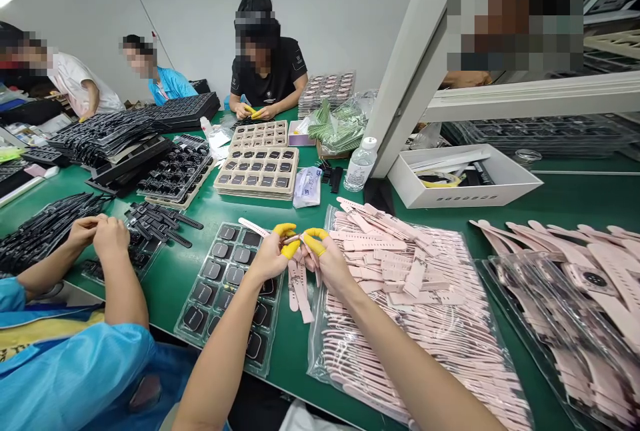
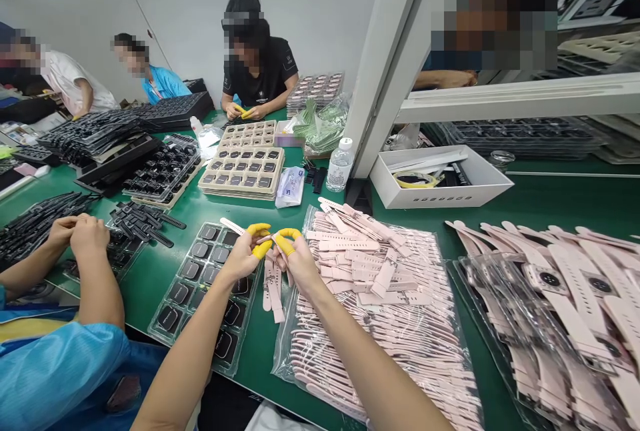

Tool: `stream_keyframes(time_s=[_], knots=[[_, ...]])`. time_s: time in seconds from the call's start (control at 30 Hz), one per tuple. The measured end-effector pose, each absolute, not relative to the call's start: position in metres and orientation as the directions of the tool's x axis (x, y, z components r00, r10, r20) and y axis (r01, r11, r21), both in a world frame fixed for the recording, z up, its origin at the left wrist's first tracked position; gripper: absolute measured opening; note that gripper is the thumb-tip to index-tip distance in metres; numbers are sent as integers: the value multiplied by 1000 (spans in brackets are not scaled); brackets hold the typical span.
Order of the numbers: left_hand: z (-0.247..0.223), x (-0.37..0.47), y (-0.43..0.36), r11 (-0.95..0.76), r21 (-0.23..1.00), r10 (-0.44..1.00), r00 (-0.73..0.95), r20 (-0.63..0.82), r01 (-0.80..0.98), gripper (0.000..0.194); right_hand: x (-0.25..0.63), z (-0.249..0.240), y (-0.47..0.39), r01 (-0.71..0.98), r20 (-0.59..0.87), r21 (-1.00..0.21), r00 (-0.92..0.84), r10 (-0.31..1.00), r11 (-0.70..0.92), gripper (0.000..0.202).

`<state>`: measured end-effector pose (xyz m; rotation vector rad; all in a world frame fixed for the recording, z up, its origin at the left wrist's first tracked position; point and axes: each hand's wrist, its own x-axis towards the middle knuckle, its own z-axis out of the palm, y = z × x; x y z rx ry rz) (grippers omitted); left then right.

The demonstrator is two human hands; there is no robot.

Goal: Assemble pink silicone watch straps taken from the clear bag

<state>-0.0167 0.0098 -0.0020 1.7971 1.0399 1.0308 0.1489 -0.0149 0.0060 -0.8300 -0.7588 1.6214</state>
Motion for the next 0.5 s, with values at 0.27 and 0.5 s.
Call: stream_keyframes(time_s=[0.27, 0.5], knots=[[0, -7, 12, -151, 986, 986, 55, 155, -65, 42, 148, 9, -18, -462, -331, -674, -510, 794, -577, 52], [8, -22, 25, -178, 937, 935, -348, 66, -301, 62, 151, 13, -22, -213, -396, -773, -573, 717, -597, 41]])
